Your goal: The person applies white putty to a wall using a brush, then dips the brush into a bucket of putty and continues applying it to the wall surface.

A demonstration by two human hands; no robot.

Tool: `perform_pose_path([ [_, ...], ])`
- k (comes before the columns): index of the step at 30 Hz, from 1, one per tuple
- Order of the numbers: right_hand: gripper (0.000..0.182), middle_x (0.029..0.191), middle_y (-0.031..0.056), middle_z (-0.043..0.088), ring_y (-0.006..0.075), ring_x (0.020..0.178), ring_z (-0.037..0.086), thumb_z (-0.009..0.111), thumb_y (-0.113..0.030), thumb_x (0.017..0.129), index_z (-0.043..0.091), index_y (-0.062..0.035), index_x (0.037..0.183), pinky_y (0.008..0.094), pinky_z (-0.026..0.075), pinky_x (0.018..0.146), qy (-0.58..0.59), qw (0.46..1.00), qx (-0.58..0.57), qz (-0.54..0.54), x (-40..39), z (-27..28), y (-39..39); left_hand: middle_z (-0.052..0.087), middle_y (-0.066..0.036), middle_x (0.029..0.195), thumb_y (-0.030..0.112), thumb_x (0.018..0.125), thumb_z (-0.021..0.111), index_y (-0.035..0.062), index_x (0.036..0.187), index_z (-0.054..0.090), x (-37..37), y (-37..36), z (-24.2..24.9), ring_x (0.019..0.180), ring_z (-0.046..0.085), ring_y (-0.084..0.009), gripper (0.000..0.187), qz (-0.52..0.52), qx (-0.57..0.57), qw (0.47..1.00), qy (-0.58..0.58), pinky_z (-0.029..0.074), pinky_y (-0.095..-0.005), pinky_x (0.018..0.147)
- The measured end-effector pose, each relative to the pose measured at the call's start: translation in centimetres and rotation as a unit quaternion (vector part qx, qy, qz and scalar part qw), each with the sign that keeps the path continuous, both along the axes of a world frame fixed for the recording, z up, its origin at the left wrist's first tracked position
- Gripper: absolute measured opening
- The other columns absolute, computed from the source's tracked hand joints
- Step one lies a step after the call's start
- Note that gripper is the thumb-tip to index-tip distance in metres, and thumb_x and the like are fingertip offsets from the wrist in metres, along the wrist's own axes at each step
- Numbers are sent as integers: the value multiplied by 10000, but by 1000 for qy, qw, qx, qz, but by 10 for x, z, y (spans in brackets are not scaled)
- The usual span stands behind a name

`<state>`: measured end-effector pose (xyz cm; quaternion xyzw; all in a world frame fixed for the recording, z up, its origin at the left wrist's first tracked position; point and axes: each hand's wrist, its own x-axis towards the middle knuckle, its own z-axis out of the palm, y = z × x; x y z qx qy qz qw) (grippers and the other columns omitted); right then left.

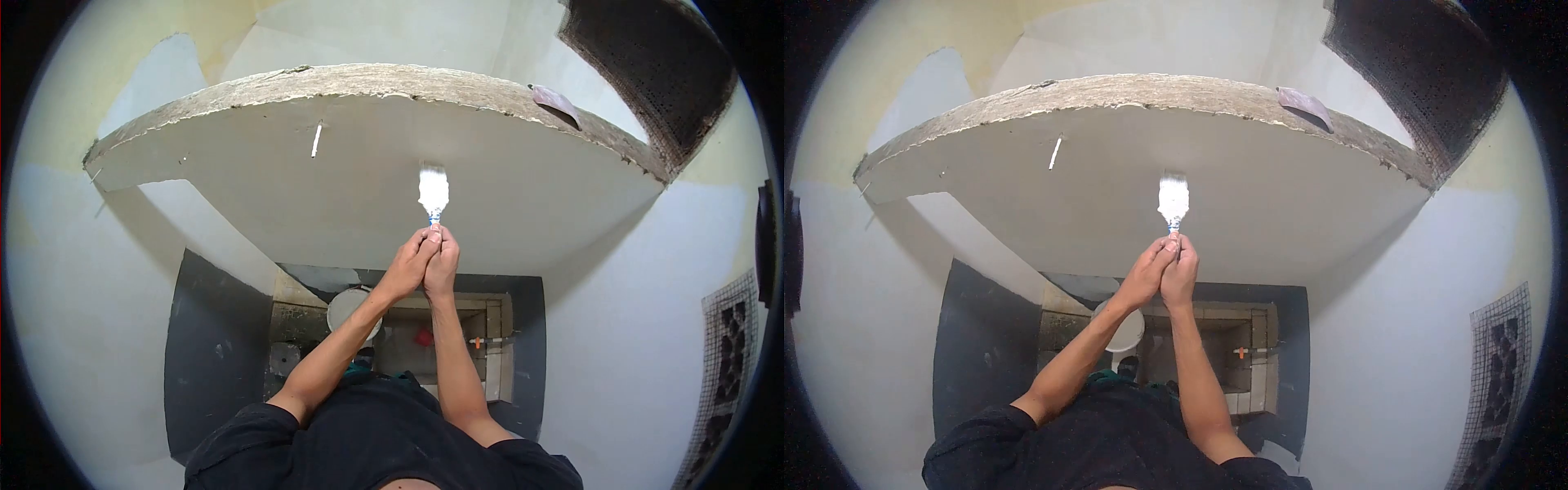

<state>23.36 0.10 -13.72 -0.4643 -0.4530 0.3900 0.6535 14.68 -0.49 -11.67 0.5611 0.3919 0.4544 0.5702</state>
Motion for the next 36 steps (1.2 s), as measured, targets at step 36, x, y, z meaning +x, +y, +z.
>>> perform_pose_path([
  [36,377,634,53,605,133,563,549,507,-242,1003,657,21,778,330,406,532,-209,886,-373,180,-47,-260,-88,693,-59,919,446,1030,420,46,1071,646,-100,-119,-271,727,643,-126,460,102,-422,900,37,497,-286,595],
])
